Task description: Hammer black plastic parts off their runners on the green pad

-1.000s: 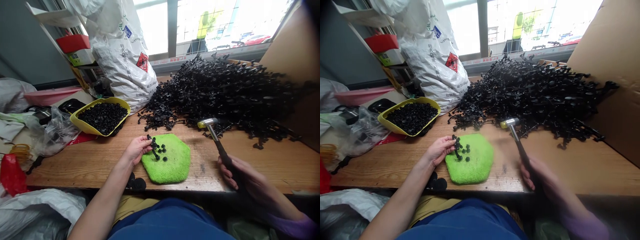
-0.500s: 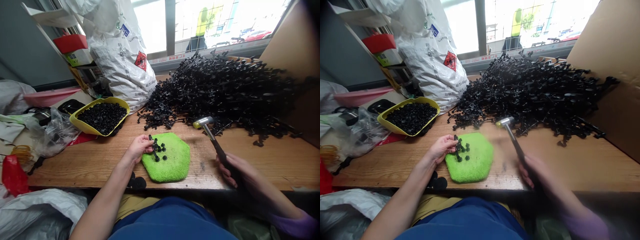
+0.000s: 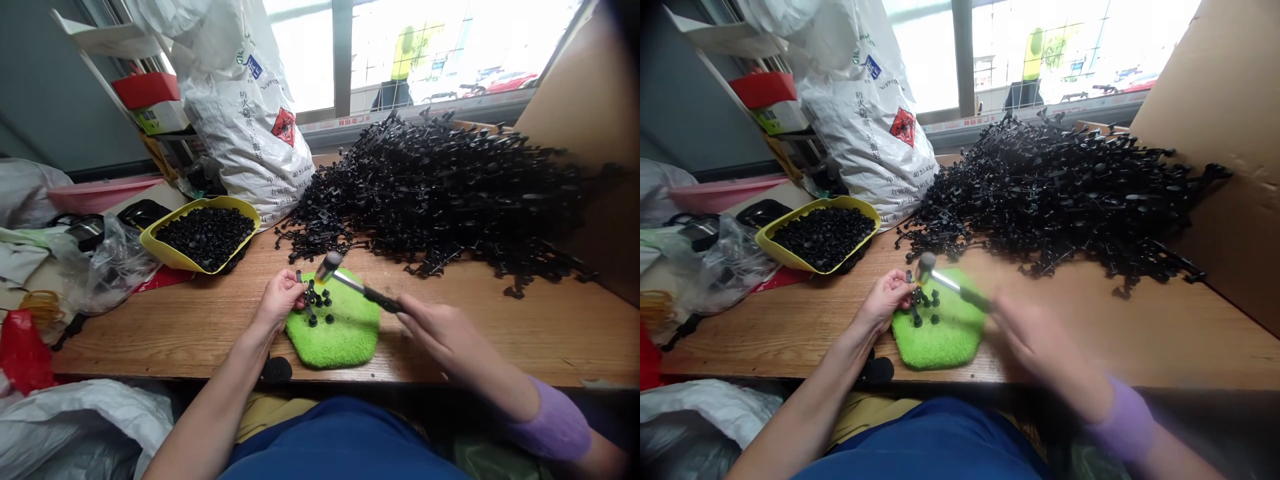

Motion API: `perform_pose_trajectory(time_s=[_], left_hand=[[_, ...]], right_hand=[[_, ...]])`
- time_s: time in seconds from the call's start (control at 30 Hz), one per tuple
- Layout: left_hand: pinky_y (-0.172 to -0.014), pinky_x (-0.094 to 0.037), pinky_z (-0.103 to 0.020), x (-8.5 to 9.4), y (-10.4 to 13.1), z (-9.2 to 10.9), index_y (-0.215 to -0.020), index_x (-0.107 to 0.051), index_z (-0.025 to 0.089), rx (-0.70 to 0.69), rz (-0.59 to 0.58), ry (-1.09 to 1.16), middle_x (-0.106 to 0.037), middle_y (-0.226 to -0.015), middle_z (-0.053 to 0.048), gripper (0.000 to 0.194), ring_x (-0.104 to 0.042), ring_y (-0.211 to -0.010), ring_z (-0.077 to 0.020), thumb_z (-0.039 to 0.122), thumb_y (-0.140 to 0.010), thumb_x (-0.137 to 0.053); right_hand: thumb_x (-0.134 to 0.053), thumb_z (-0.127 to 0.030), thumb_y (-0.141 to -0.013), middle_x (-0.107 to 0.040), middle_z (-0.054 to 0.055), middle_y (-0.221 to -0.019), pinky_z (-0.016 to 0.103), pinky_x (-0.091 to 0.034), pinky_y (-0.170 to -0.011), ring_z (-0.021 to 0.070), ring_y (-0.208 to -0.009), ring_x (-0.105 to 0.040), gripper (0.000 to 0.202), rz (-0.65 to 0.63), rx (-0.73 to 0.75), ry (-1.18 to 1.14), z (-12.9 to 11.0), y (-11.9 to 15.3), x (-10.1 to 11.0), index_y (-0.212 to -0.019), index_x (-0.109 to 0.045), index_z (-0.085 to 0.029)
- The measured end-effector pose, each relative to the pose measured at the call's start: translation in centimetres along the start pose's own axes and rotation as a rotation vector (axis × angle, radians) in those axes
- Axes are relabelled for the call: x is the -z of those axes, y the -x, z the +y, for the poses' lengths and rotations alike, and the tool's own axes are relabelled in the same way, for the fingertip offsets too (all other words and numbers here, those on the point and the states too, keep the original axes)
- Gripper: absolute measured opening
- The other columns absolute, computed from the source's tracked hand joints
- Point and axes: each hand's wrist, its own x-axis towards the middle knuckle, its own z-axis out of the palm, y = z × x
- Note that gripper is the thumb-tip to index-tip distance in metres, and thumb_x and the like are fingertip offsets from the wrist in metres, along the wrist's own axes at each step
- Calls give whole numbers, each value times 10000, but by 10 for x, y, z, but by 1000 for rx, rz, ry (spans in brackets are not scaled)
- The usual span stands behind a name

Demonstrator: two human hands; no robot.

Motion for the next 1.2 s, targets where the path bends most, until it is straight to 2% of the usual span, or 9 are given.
perform_pose_trajectory(time_s=[0.1,0.23,0.4,0.57,0.73,0.8,0.9,1.03,1.2], left_hand=[[-338,-328,-109,0,0,-1,-741,-412,167,-15,-3,-5,-495,-443,92,302,-418,-339,-34,225,-618,-682],[-332,-315,-115,0,0,-1,-730,-410,173,-6,21,-5,-487,-444,93,310,-405,-335,-36,222,-599,-686],[-330,-292,-114,0,-1,-1,-720,-400,179,-14,14,-3,-475,-440,93,307,-391,-334,-34,223,-599,-678],[-339,-310,-120,-1,-1,0,-710,-394,180,7,22,-27,-477,-452,93,315,-407,-347,-39,229,-587,-679],[-352,-317,-121,0,-2,-2,-708,-431,166,22,28,-56,-506,-468,77,301,-451,-374,-48,225,-572,-693],[-353,-307,-114,4,-4,-1,-717,-459,151,66,-3,-46,-525,-490,63,301,-462,-389,-43,226,-570,-710],[-336,-250,-97,10,-8,4,-774,-514,123,157,-116,0,-574,-576,29,321,-468,-412,-25,227,-570,-739],[-324,-191,-97,11,-14,12,-847,-578,114,234,-234,-35,-595,-628,14,332,-449,-409,-5,230,-586,-748],[-328,-187,-101,7,-18,13,-847,-608,124,254,-271,-104,-606,-629,8,311,-439,-404,-4,241,-595,-748]], right_hand=[[-429,-313,-890,-541,13,-584,277,-369,-527,191,-545,-532,166,36,17,74,-3,2,-1,-907,-587,-266],[-360,-339,-913,-555,17,-579,281,-378,-515,198,-539,-547,234,-124,44,289,-3,6,-5,-939,-567,-233],[-288,-291,-944,-586,28,-669,257,-375,-523,179,-587,-562,255,-129,45,357,-5,3,-6,-1078,-492,-217],[-314,-272,-929,-593,41,-656,268,-356,-521,189,-577,-555,218,-118,97,515,-3,-1,-10,-987,-511,-201],[-351,-295,-913,-554,15,-572,263,-297,-474,173,-499,-510,220,-176,61,601,-3,-1,-13,-823,-533,-209],[-330,-303,-922,-556,12,-580,267,-314,-487,179,-515,-520,237,-142,44,524,1,0,-11,-893,-547,-212],[-263,-319,-942,-568,7,-604,270,-360,-516,180,-544,-540,306,-68,-8,306,10,4,-4,-1008,-546,-221],[-295,-378,-925,-612,19,-649,278,-402,-546,196,-600,-572,340,-27,-74,167,17,13,6,-968,-595,-224],[-317,-363,-917,-656,32,-730,300,-448,-621,214,-697,-603,341,-19,-135,89,7,23,11,-970,-626,-228]])
